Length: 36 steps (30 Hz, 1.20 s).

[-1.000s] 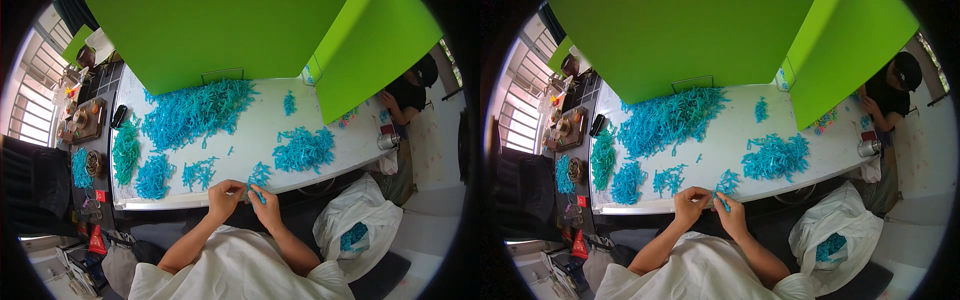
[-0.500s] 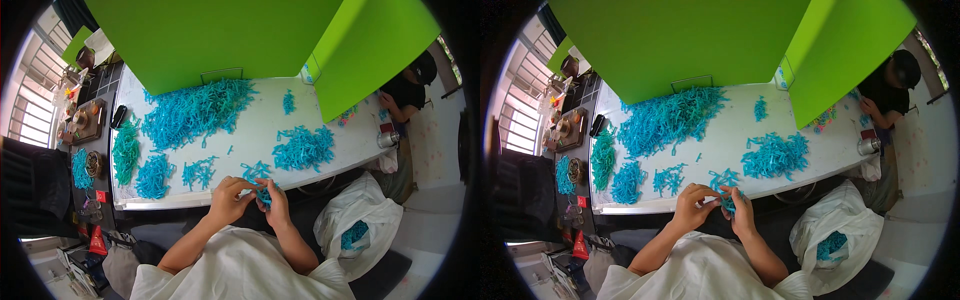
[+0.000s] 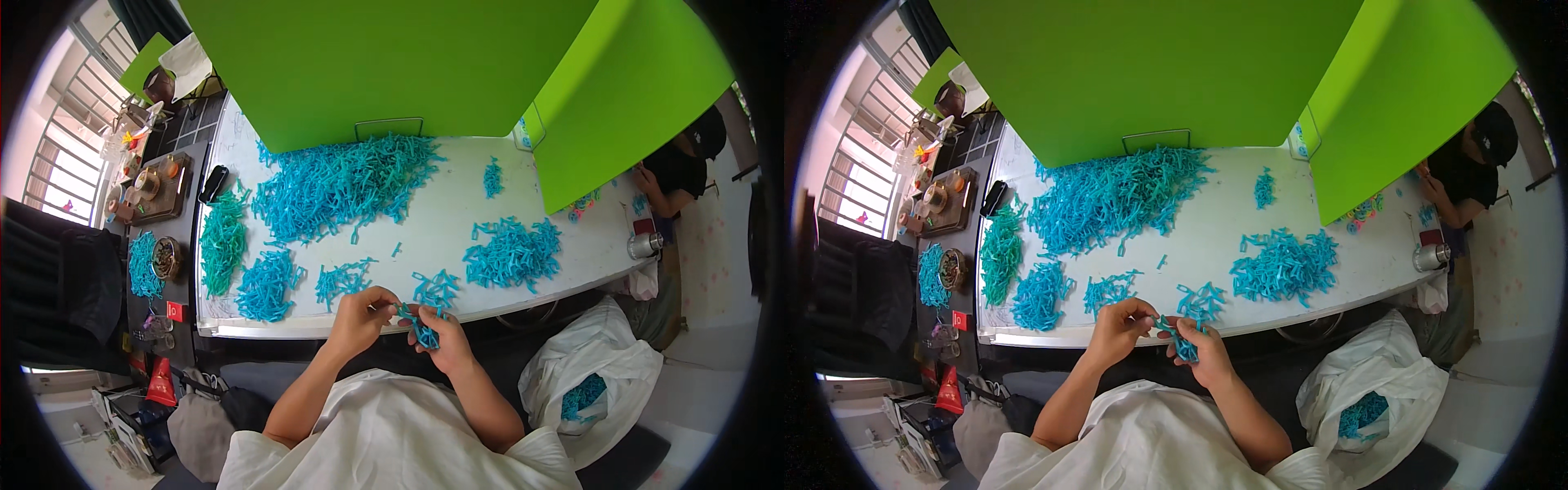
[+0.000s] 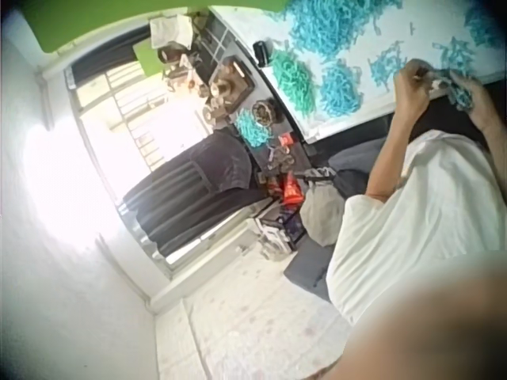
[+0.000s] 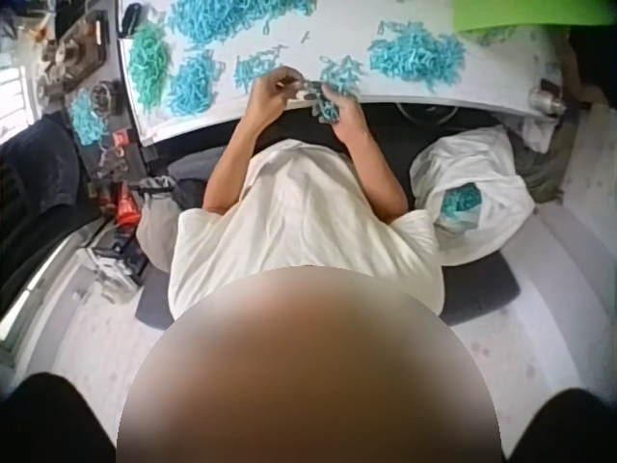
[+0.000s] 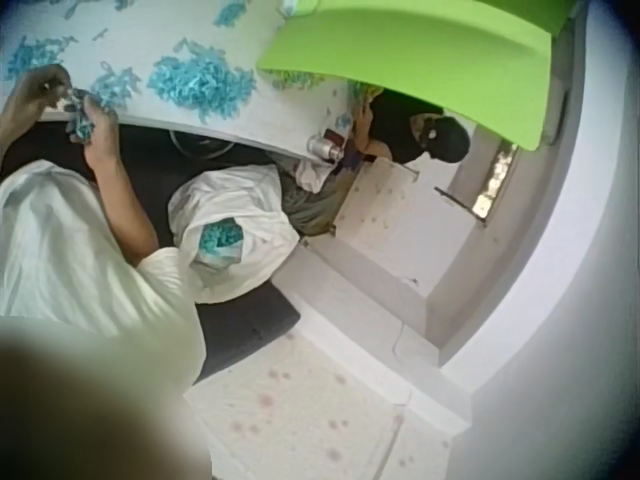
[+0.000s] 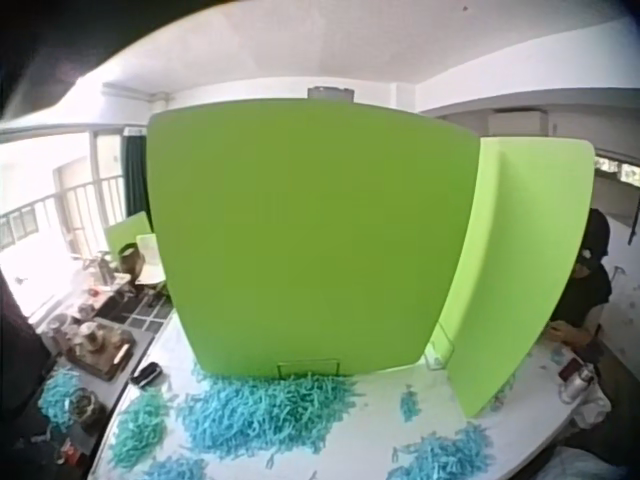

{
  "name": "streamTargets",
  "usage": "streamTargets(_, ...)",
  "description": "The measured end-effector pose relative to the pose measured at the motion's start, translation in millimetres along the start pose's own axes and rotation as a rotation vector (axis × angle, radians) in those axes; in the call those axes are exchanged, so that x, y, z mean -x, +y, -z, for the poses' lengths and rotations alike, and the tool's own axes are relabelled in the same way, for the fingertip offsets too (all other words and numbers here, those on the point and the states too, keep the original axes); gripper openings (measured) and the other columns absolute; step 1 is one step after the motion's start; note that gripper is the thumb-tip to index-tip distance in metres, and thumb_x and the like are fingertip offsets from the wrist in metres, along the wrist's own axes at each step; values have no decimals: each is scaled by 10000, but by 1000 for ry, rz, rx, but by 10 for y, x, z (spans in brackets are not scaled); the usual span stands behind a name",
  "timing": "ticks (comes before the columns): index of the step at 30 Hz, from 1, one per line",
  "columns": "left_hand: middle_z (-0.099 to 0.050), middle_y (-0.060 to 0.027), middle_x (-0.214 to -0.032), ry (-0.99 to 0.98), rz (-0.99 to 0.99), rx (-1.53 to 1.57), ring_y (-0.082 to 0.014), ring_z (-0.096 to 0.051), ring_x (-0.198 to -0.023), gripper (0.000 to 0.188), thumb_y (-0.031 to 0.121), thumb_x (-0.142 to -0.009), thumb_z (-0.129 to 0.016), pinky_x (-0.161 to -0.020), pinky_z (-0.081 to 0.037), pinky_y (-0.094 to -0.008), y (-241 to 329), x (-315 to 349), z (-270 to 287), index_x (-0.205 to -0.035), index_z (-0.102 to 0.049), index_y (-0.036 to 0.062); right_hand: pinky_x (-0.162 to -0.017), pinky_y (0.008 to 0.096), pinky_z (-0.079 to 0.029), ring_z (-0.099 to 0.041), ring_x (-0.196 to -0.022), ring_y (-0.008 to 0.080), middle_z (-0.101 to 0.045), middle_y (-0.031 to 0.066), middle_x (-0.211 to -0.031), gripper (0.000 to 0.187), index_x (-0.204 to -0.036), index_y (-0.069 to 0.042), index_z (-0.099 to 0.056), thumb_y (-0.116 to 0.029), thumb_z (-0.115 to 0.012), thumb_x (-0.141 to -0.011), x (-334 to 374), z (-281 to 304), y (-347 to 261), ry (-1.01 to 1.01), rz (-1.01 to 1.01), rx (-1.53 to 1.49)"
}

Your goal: Manually sort and untangle blue shredded paper strips on a workbench.

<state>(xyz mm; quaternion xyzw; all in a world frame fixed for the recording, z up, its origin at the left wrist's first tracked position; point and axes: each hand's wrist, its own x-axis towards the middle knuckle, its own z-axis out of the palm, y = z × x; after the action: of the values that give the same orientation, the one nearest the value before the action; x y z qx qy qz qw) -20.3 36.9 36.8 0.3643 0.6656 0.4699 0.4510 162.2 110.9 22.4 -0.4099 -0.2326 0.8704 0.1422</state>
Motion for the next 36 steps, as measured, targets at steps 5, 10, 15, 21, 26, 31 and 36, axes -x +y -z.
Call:
streamTargets(5, -645, -101, -868, 122, -593, -523, -246, -642, -791, 217, -28, -753, -701, -706, -535, -341, 49, 57, 31, -967, -700, 9, -490, 235, -433, -611, -632, 119, -703, 59, -905, 382, -1160, -33, -656, -367, -655, -975, -38, -70, 18, 157, 35, 225)
streamTargets(10, -611, -107, -997, -60, -910, -800, -264, -620, -915, 304, 15, -693, -675, -780, -532, -367, 164, 129, 39, -997, -681, 11, -480, 224, -420, -589, -595, 85, -680, 12, -826, 315, -1058, -67, -707, -362, -699, -950, -69, -54, -25, 104, -2, 123)
streamTargets(15, -682, -108, -936, -159, -753, -479, -288, -657, -850, 273, -15, -725, -672, -750, -544, -396, 174, -61, 90, -991, -694, 41, -480, 220, -410, -586, -601, 82, -682, 1, -845, 234, -1046, -76, -698, -292, -680, -960, -133, -26, -6, 85, 51, 242)
streamTargets(21, -678, -183, -908, 553, -220, -680, -341, -673, -724, 142, 60, -782, -741, -648, -531, -411, -294, -893, 405, -922, -726, 40, -496, 236, -445, -592, -642, 95, -704, 68, -960, 200, -1084, -41, -644, -206, -624, -974, -58, -176, -39, 155, 191, 235)
streamTargets(26, -662, -175, -890, 603, -203, -818, -359, -666, -728, 120, 112, -786, -755, -657, -526, -449, -517, -1044, 423, -875, -707, 47, -505, 243, -473, -597, -644, 100, -694, 108, -945, 190, -1111, -47, -629, -173, -649, -971, -57, -226, 28, 154, 294, 289)
streamTargets(31, -696, -136, -872, 504, -235, -549, -284, -697, -743, 92, 58, -805, -757, -651, -537, -361, -195, -570, 121, -872, -695, 48, -494, 239, -469, -592, -628, 100, -682, 104, -916, 204, -1120, -31, -625, -175, -654, -978, -98, -195, 33, 195, 383, 270)
streamTargets(36, -727, -87, -886, 259, -137, 29, -132, -688, -788, 115, -16, -848, -755, -726, -559, -262, -156, -26, -87, -952, -723, 20, -475, 230, -444, -567, -595, 99, -654, 83, -857, 215, -1124, -12, -628, -183, -637, -993, -107, -273, -20, 227, 365, 307)
